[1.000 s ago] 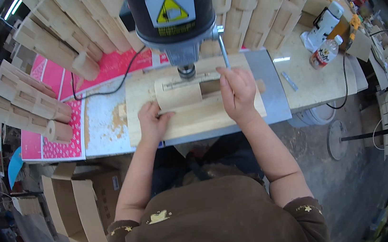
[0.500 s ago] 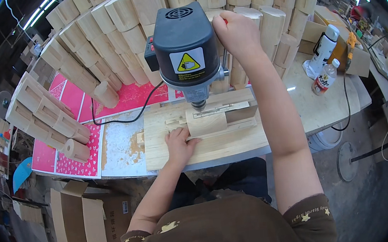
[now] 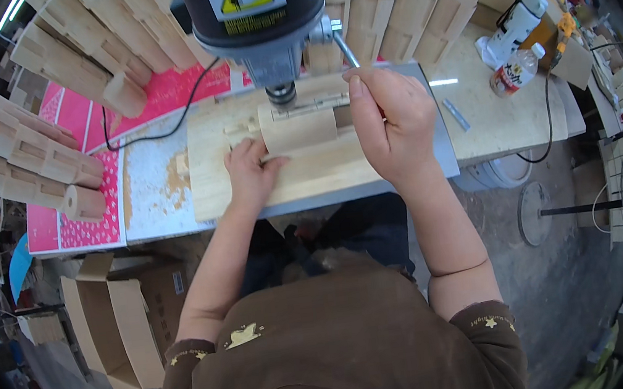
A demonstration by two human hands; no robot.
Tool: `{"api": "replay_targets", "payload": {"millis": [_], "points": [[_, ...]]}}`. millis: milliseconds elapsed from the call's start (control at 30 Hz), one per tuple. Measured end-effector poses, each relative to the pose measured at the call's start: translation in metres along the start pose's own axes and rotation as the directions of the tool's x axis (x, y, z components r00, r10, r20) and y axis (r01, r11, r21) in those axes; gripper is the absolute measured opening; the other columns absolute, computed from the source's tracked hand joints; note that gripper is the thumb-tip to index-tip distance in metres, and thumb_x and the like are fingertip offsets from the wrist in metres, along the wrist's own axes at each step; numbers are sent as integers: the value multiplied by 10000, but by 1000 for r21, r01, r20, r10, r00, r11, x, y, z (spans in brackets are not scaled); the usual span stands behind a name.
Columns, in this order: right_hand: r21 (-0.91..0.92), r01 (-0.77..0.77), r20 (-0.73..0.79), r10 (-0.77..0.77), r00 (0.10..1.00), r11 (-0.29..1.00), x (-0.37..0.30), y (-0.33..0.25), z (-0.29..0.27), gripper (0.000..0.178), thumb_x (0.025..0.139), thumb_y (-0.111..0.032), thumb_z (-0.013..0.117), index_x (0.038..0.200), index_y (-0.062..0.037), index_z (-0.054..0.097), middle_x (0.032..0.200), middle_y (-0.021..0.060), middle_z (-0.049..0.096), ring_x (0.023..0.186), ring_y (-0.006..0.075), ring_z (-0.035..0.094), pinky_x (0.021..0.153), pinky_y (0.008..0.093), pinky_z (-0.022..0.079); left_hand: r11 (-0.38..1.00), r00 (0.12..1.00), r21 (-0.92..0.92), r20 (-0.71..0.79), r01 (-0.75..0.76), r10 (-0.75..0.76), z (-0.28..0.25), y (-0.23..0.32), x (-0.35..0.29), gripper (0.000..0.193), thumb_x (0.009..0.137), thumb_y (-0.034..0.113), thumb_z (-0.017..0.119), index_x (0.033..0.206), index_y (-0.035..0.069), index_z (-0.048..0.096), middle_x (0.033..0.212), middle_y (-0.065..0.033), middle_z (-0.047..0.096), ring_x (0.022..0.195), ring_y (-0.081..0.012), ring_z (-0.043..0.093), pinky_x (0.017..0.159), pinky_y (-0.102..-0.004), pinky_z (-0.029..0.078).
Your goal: Operate a bench drill press to drill precision holes or slots into turned cylindrical wooden blocks clamped in a fixture.
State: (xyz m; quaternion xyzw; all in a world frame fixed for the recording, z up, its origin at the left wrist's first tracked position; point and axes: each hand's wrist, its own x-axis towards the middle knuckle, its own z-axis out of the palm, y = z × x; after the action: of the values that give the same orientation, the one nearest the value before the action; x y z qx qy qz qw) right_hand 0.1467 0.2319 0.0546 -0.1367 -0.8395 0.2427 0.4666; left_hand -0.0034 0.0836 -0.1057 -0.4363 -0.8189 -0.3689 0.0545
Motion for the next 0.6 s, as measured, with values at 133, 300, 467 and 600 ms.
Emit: {"api": "replay_targets", "payload": {"millis": [133, 300, 467, 600], "points": [[46, 80, -63, -77, 995, 996, -31, 40, 33, 85, 805, -22, 563, 853, -12, 633, 664, 72, 548, 625, 220, 537, 616, 312, 375, 1000, 1000, 9, -4, 4, -4, 0, -1, -1, 499, 620, 259, 767, 1073, 95, 636, 765, -23, 530, 819, -220, 528, 764, -382, 316], [76, 238, -153, -224, 962, 968, -41, 68, 54, 110, 812, -30, 573, 908, -18, 626, 738, 80, 573, 698, 245, 531, 703, 336, 394, 1000, 1000, -14, -17, -15, 14, 2, 2, -1, 503, 626, 258, 770, 1084, 97, 641, 756, -12, 524, 807, -210, 523, 768, -378, 312], [36, 309, -165, -300, 940, 950, -25, 51, 29, 94, 847, -34, 535, 874, 9, 613, 690, 63, 544, 616, 180, 502, 599, 286, 391, 1000, 1000, 5, -25, -2, 3, 3, 0, -4, 499, 629, 265, 773, 1075, 81, 647, 752, -15, 527, 802, -207, 521, 779, -379, 309], [-296, 215, -50, -240, 970, 931, 52, 19, 3, 125, 875, -124, 555, 887, -11, 610, 702, 75, 551, 607, 171, 510, 585, 284, 408, 1000, 999, -4, -24, 29, -29, -3, -2, -6, 492, 626, 266, 782, 1058, 70, 652, 775, -12, 542, 808, -205, 524, 785, -383, 310]]}}
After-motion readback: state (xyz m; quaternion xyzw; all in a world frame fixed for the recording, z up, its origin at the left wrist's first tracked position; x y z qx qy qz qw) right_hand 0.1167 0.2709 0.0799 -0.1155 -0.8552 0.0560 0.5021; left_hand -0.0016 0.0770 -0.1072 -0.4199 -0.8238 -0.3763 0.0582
